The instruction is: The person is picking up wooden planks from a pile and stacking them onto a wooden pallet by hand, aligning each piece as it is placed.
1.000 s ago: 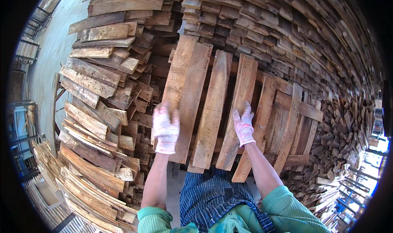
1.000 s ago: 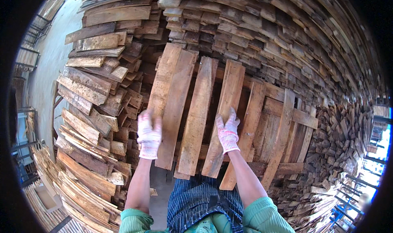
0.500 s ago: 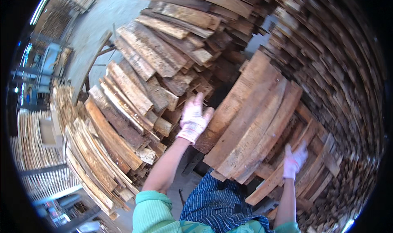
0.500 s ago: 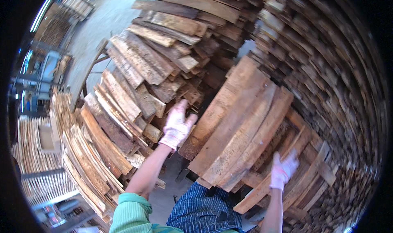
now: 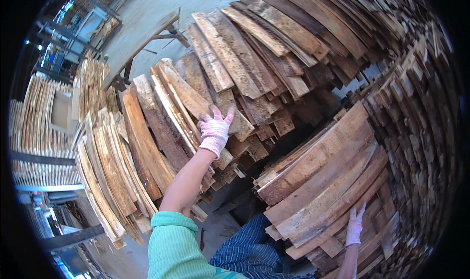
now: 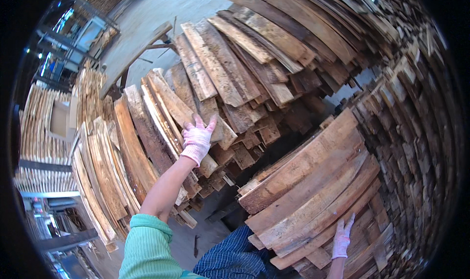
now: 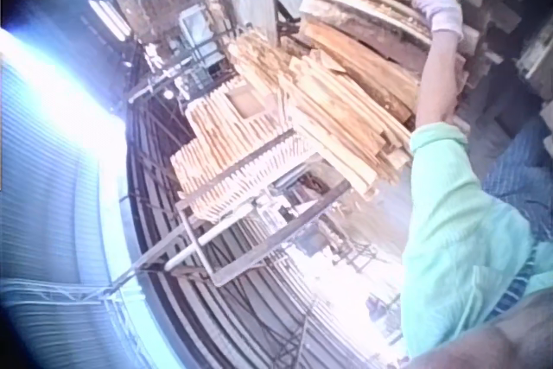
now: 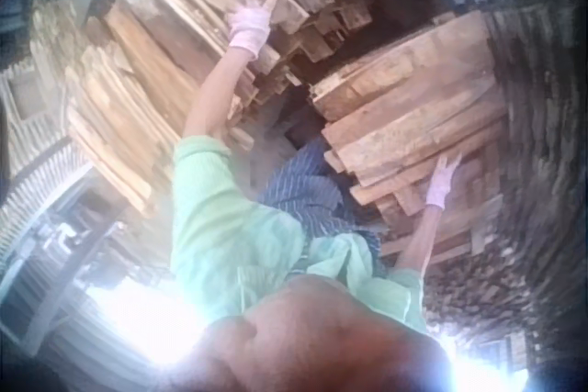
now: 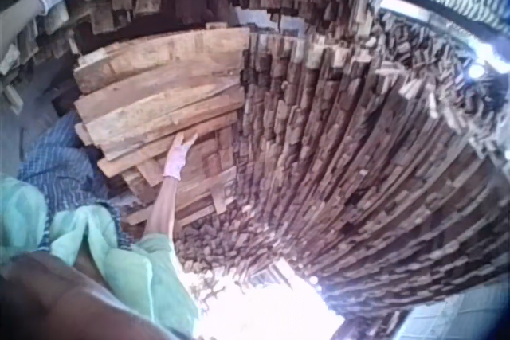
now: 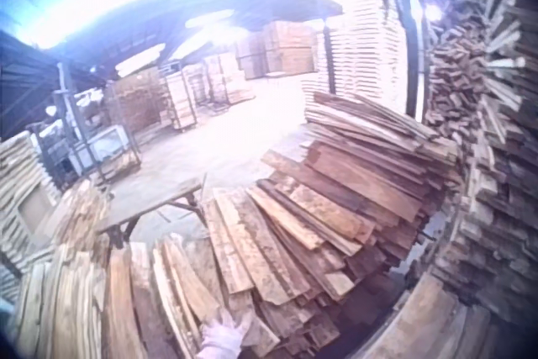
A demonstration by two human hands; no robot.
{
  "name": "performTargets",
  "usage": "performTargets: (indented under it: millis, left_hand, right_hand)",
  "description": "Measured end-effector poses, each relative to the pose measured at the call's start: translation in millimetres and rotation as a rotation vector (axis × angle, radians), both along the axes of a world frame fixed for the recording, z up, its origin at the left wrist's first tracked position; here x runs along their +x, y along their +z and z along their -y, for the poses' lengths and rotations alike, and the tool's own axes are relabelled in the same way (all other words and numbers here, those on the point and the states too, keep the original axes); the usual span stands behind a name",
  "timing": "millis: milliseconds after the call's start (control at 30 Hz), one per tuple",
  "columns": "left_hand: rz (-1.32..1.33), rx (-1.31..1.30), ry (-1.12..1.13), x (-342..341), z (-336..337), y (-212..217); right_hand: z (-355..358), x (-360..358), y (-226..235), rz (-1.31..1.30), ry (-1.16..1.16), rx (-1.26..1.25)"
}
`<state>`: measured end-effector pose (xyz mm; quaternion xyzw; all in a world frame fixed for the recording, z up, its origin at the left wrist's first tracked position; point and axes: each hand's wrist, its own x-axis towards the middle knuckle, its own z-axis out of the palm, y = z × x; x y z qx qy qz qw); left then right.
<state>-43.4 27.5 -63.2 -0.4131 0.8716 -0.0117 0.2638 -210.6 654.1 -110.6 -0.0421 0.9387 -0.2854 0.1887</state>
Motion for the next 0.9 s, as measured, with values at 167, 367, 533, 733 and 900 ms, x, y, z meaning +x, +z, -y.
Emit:
performTargets:
  millis: [167,367,533,733,900]
  left_hand:
    - [-0.106,-0.072,-0.083,32,17,18]
    - [-0.244,-0.248,-0.169,63,9,73]
    - [-0.584,-0.399,-0.323,85,-100,121]
    - [-0.839,0.308,-0.265,164,-193,150]
    - [-1.213,0.555,0.658,163,-133,78]
  right_hand:
    - [107,-39,77,-0.228,0.138,0.16]
    - [395,34,133,0.744,0.393,-0.655]
    - [525,101,73,1.518,-0.037,-0.99]
    - [448,198,63,2.116,-0.037,-0.999]
    - [384,170,60,1.539,0.119,-0.54]
